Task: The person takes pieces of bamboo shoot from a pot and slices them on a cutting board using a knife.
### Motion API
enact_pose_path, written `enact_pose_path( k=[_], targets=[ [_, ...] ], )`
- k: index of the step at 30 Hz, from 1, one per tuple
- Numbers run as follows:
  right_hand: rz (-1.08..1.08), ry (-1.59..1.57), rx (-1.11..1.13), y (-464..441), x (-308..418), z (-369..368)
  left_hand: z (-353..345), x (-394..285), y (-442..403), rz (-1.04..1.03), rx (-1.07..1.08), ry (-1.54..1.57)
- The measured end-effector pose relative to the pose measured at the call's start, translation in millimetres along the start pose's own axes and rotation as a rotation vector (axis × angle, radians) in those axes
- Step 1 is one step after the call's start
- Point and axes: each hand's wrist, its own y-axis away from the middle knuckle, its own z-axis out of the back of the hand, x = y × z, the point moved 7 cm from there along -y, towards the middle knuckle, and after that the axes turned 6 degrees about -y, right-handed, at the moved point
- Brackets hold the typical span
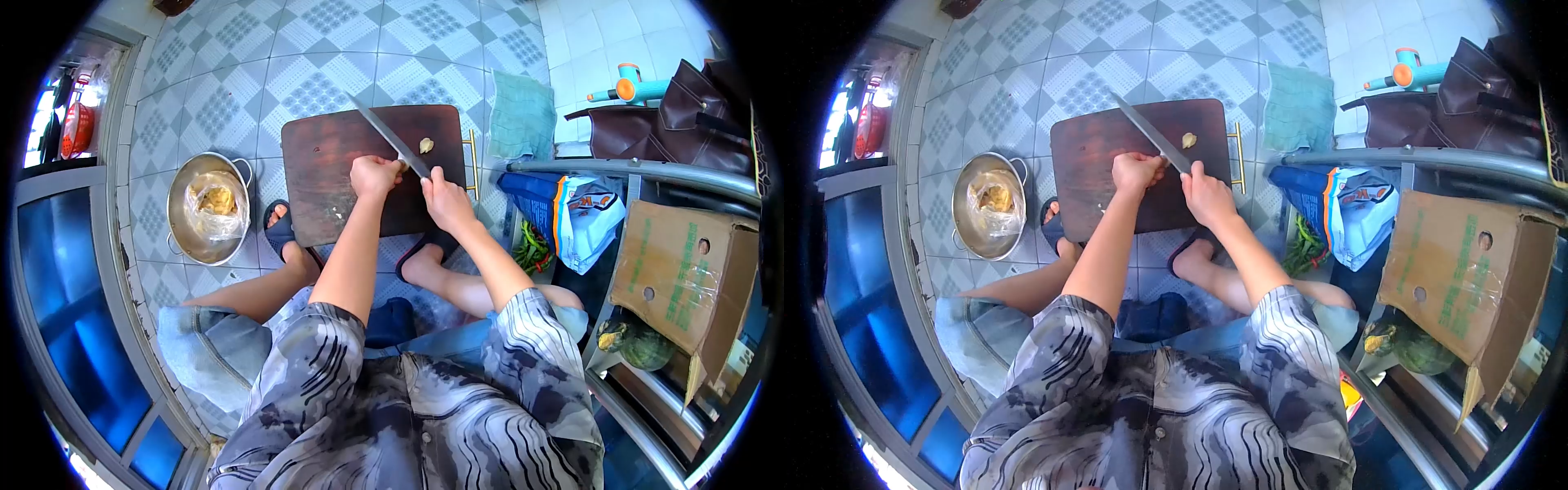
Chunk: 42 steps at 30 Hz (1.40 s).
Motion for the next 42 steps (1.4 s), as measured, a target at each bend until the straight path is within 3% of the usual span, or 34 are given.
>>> enact_pose_path(
  k=[6, 9, 11, 12, 14, 16, 18, 19, 21, 24, 28, 35, 42],
  targets=[
    [-0.034, -0.266, -0.042, 14, -17, 9, 8, -4, 24, -0.226, -0.141, 0.104],
    [-0.032, -0.3, -0.039, 24, -19, 9, 17, -12, 39, -0.343, -0.222, -0.052],
    [-0.01, -0.302, -0.108, 28, -24, 8, 26, -41, 65, -0.845, -0.471, -0.285],
    [-0.008, -0.305, -0.11, 31, -15, 15, 27, -41, 61, -0.848, -0.473, -0.288],
    [-0.339, -0.611, 0.095, 41, -9, 14, 4, -58, 68, -1.286, -0.287, -0.554],
    [-0.275, -0.692, 0.065, 42, -4, 13, 3, -60, 67, -1.293, -0.239, -0.625],
    [-0.21, -0.772, 0.035, 39, -1, 11, 7, -53, 56, -1.067, -0.22, -0.677],
    [-0.187, -0.672, -0.032, 36, -2, 11, 9, -49, 59, -1.069, -0.221, -0.681],
    [-0.154, -0.529, -0.14, 34, -2, 5, 35, -23, 45, -0.689, -0.341, -0.386],
    [-0.216, -0.564, -0.17, 38, -3, -25, 44, 6, 38, -0.567, -0.311, -0.174],
    [-0.257, -0.565, -0.135, 36, -3, -49, 43, 9, 35, -0.449, -0.269, -0.147],
    [-0.151, -0.394, -0.166, 40, 6, -44, 44, 1, 49, -0.518, -0.288, -0.187],
    [-0.19, -0.286, -0.141, 36, 12, -42, 34, -7, 49, -0.683, -0.314, -0.354]
  ],
)
